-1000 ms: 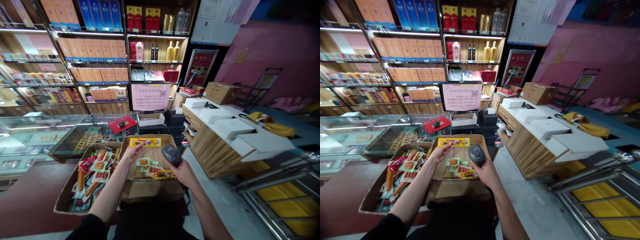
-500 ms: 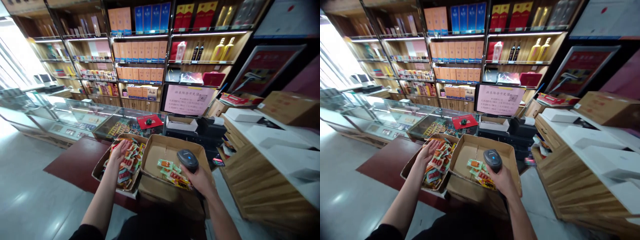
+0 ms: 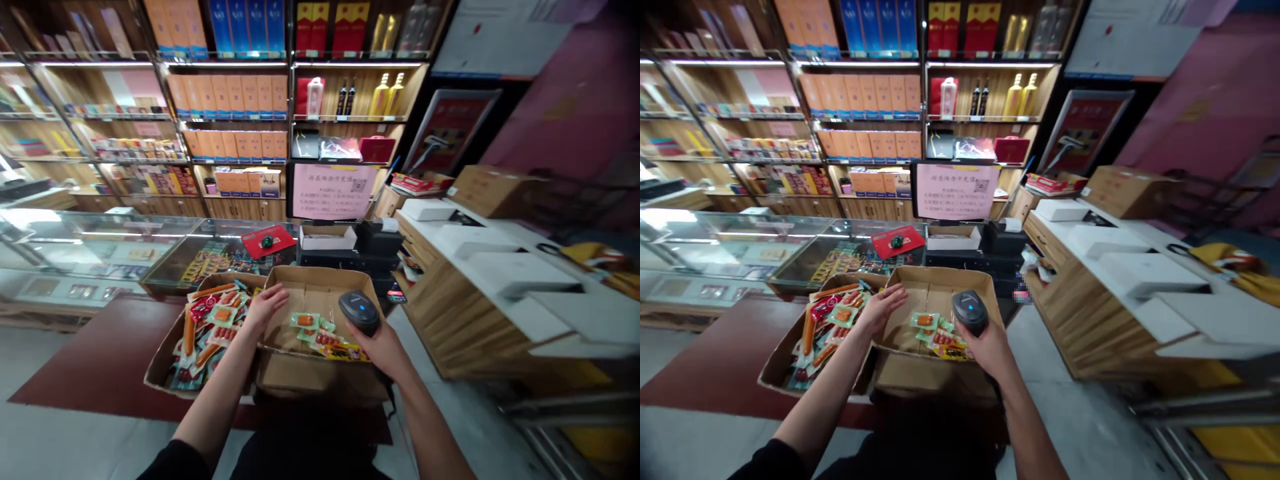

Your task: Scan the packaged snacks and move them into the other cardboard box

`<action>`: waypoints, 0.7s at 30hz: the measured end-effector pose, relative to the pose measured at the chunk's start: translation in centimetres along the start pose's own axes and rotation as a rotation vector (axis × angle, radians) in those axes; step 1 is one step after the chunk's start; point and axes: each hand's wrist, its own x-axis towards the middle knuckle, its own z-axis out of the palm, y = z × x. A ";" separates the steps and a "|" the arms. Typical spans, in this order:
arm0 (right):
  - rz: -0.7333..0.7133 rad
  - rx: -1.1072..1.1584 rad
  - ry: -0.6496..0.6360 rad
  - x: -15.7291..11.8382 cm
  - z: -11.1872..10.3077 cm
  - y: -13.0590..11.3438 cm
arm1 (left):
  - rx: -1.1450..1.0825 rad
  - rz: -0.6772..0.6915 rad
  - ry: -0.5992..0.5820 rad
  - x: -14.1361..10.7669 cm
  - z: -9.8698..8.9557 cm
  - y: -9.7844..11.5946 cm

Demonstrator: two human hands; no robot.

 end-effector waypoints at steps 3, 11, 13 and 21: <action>0.042 -0.008 0.022 -1.0 -1.2 0.4 | 0.549 0.033 -0.218 0.7 1.9 -2.0; 0.116 -0.019 0.105 -3.4 -3.3 1.0 | 1.701 0.274 -0.608 0.3 5.0 -4.3; 0.126 -0.016 0.116 -3.7 -3.6 1.1 | 1.757 0.299 -0.587 0.0 5.6 -4.7; 0.115 0.002 0.158 -4.1 -3.6 1.2 | 1.438 0.211 -0.479 1.9 6.0 -3.2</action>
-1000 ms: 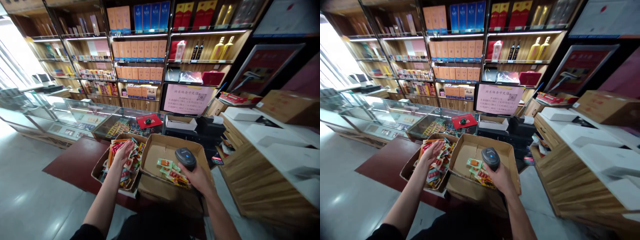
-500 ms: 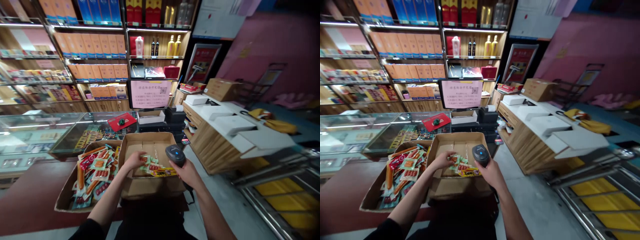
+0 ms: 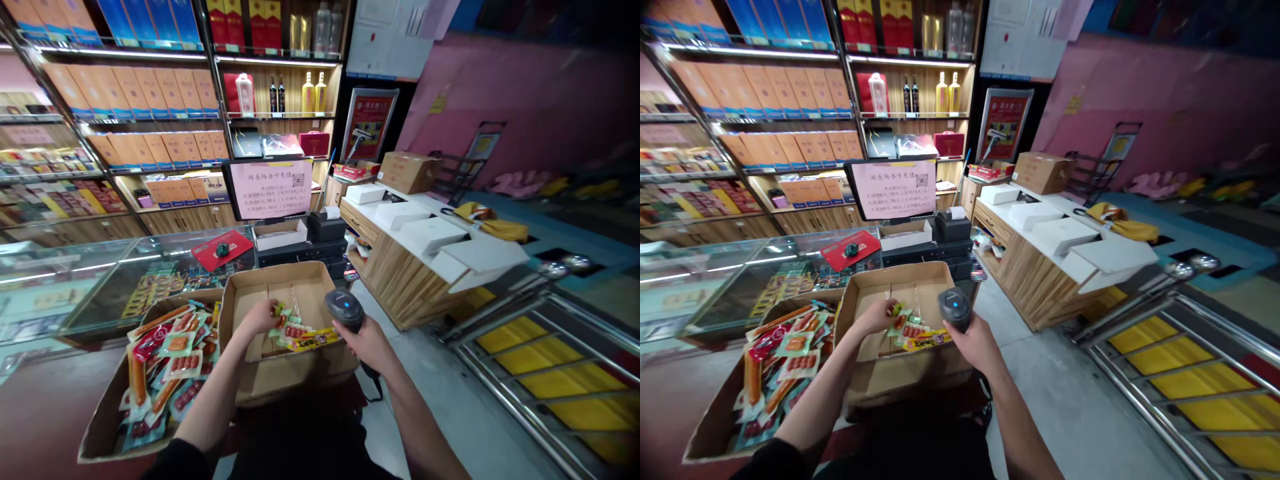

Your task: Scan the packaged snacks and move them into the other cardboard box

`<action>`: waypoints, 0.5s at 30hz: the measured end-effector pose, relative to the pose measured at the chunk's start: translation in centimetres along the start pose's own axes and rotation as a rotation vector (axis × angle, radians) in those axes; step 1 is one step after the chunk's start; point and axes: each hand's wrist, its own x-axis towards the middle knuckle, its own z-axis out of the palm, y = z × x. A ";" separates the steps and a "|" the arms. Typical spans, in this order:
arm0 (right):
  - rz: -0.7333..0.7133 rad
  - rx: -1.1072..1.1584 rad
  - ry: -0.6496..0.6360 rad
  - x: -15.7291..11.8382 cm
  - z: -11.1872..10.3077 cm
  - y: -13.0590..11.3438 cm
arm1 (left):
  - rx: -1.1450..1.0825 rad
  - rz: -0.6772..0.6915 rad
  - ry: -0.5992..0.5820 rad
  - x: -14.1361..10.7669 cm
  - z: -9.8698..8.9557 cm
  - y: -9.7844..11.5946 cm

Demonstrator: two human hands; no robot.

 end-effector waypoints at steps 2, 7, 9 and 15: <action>-0.007 0.011 -0.010 0.0 0.3 -0.3 | -0.334 -0.021 0.117 0.9 -0.9 0.0; -0.055 0.049 -0.057 0.4 1.1 -1.8 | -1.196 -0.081 0.229 3.2 -1.9 1.3; -0.090 0.071 -0.079 0.7 1.5 -2.4 | -1.352 -0.096 0.246 3.8 -1.9 1.9; -0.179 0.131 -0.098 2.2 3.3 -3.0 | -1.527 -0.101 0.264 4.5 -1.8 3.2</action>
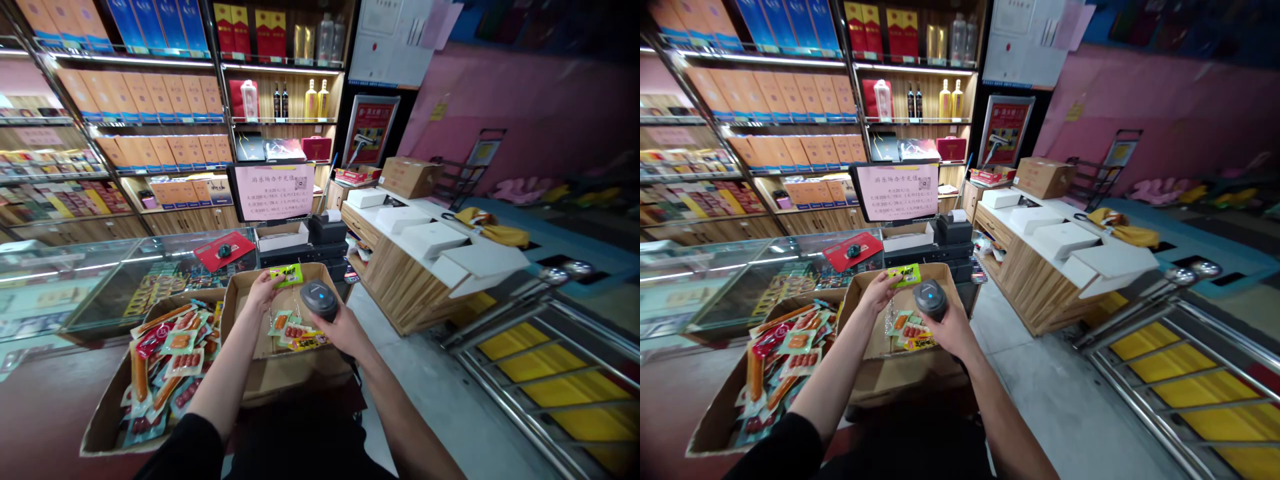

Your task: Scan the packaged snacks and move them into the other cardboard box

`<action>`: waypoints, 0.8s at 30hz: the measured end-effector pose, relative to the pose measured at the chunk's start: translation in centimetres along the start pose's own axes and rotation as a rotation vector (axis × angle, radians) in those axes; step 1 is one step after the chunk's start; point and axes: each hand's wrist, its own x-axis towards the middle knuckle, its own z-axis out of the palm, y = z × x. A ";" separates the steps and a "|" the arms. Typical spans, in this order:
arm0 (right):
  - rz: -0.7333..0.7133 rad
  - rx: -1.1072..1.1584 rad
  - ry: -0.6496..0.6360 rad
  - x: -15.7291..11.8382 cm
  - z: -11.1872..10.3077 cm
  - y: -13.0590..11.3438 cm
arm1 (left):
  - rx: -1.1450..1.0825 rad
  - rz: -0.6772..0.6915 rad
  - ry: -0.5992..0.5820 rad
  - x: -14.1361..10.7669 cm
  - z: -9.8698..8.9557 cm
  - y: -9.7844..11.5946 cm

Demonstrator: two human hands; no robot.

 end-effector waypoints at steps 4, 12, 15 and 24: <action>0.021 -0.038 -0.007 0.7 0.7 0.2 | 0.004 0.017 -0.001 -0.1 0.6 0.2; -0.022 -0.042 0.019 1.0 0.9 0.7 | 0.020 0.028 -0.006 -0.2 0.7 0.5; -0.029 -0.044 0.045 1.0 0.9 0.7 | 0.017 0.033 -0.004 -0.1 0.8 0.4; 0.034 -0.076 -0.015 1.6 0.5 0.0 | -0.048 0.172 0.211 -1.9 -6.2 3.5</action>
